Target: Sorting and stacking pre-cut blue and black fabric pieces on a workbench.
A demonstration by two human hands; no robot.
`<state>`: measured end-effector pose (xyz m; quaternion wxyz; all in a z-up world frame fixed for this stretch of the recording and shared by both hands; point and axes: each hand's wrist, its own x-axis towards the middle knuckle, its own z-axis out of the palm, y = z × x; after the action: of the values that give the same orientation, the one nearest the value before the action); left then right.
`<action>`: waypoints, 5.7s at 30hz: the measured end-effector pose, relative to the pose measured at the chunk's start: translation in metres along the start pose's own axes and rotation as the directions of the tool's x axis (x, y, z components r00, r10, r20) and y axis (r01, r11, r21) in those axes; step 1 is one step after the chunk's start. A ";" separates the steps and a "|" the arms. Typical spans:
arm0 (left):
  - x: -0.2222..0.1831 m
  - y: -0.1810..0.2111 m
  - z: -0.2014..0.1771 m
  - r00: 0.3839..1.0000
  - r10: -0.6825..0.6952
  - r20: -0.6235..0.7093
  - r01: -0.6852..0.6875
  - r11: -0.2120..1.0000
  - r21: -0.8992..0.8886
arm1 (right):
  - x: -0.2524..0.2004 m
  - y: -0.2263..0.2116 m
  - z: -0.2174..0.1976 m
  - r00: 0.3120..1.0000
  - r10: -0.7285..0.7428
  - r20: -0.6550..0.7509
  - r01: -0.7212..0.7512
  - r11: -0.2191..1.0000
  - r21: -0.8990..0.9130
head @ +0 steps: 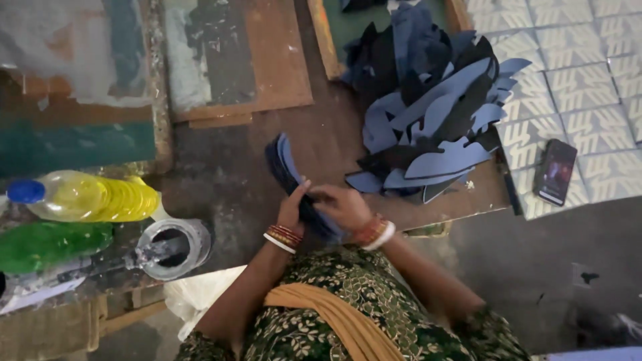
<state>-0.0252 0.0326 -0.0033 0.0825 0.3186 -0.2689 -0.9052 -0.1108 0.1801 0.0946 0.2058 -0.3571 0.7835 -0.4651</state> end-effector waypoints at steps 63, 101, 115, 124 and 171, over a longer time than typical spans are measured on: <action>0.002 0.051 -0.022 0.982 0.186 -0.021 -0.187 0.971 -0.149 | 0.116 0.053 -0.193 0.883 -0.230 -0.409 -0.066 0.802 -0.593; 0.045 0.055 -0.001 0.927 0.158 0.341 -0.010 0.917 -0.398 | 0.163 -0.001 -0.079 0.976 -0.215 -0.041 0.175 0.879 -0.444; 0.061 0.029 -0.018 0.982 -0.012 0.188 0.076 0.937 -0.341 | 0.108 0.058 -0.103 0.907 -0.015 -0.422 -0.341 0.562 -0.753; 0.048 0.039 0.032 0.997 0.055 0.048 -0.051 0.996 -0.078 | 0.099 0.062 -0.062 0.897 0.041 -0.440 -0.307 0.774 -0.553; 0.004 0.013 -0.020 0.993 0.083 0.088 -0.073 0.990 -0.117 | 0.035 0.058 -0.051 0.993 0.115 -0.014 -0.099 0.780 -0.617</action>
<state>-0.0168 0.0121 -0.0118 0.1234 0.2603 -0.2330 -0.9288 -0.1887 0.2015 0.0692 0.1137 -0.3651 0.9088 -0.1670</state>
